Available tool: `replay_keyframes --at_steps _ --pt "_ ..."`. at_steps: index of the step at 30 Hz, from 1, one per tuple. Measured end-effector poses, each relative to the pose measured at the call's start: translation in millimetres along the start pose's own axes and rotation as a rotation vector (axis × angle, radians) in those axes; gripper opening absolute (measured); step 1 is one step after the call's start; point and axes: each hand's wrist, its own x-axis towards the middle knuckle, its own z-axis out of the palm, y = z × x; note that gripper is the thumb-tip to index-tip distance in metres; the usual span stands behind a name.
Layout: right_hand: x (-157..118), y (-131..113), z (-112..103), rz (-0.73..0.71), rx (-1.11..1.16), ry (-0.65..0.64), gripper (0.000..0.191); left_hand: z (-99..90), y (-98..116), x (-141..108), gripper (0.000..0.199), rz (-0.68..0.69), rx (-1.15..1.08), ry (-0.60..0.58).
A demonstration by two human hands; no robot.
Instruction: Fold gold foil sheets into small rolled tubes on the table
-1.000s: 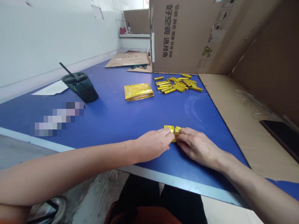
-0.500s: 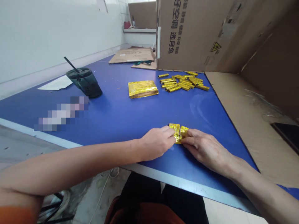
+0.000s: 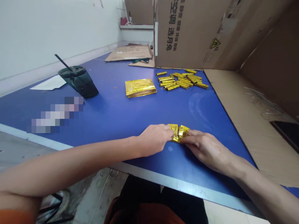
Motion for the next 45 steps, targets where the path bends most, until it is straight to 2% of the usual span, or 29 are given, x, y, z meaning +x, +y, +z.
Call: replay_keyframes --at_steps 5,8,17,25,39,45 --pt "0.0 -0.6 -3.8 0.134 0.004 -0.016 0.02 -0.9 -0.4 0.3 0.014 -0.065 -0.055 -0.028" --pt "-1.0 -0.9 -8.1 0.124 0.003 -0.064 0.013 -0.3 -0.2 0.3 0.014 -0.079 -0.075 -0.022" --pt "3.1 5.5 -7.8 0.134 0.161 -0.054 0.024 -0.2 4.2 -1.6 0.018 -0.162 -0.134 -0.047" --pt "4.9 0.6 -7.4 0.25 0.092 -0.034 0.016 -3.8 5.0 0.6 0.012 -0.203 -0.195 -0.069" --pt "3.2 3.8 1.1 0.169 0.005 0.001 0.014 -4.0 7.9 1.8 0.014 -0.249 -0.017 -0.091" --pt "3.2 1.1 -0.5 0.15 -0.059 -0.026 0.016 -3.2 7.9 2.6 0.012 -0.244 -0.013 -0.099"
